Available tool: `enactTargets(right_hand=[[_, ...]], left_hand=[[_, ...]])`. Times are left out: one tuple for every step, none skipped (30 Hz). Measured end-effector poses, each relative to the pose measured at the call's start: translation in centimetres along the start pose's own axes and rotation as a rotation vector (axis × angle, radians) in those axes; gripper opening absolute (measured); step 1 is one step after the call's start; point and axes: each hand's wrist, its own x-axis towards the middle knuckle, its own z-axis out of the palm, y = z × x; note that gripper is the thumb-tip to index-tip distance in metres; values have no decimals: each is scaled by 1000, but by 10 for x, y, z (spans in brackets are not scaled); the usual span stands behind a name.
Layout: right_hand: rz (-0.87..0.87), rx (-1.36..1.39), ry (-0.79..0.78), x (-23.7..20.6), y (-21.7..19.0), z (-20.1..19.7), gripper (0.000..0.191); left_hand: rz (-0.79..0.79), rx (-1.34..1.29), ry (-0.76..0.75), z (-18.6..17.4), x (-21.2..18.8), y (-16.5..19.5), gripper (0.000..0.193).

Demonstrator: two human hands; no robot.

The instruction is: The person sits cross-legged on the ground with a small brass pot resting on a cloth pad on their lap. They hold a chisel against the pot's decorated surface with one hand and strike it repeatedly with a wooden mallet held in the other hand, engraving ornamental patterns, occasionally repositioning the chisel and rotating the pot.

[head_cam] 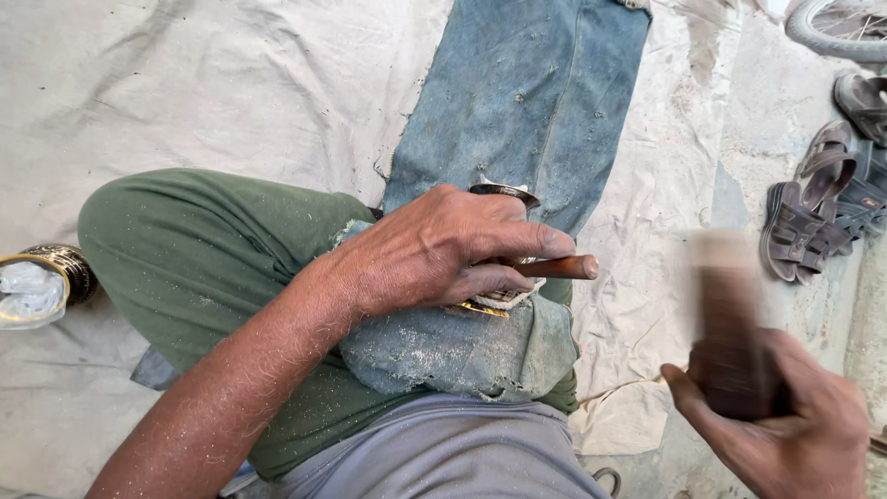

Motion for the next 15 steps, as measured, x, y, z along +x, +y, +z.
enactTargets(right_hand=[[11,6,-15,2,-3,-1,32],[22,13,-30,1,-6,1,33],[47,-120,-97,3,-8,1,41],[26,-149,-95,1,-10,2,44],[5,-177,-91,2,-10,1,46],[-66,-106,-20,1,-10,2,42],[-141,-36,50,0,-8,1,39],[-53,-129,-12,-1,-6,0,41],[37,-221,-75,-2,-3,-1,44],[129,-309,-134,-2,0,-2,47],[44,-231,-91,-2,3,-3,45],[-36,-149,-40,0,6,-3,43],[-119,-68,11,1,7,-3,41],[-63,-100,-47,3,7,-3,41],[-6,-133,-106,4,5,-4,41]], left_hand=[[-4,-31,13,0,0,0,45],[18,-38,32,0,0,0,45],[46,-45,45,1,0,0,44],[81,-48,52,0,0,-1,44],[46,-47,30,0,0,-1,44],[15,-45,6,0,0,-2,44],[-20,-41,-13,0,0,-2,43],[11,-41,-1,0,0,-3,43],[38,-42,11,0,1,-3,43],[66,-42,19,1,0,-4,43],[48,-47,10,1,0,-4,43],[36,-50,-3,1,0,-5,44],[22,-53,-14,1,0,-5,44],[39,-42,3,1,0,-6,43],[55,-33,19,1,-1,-6,43]])
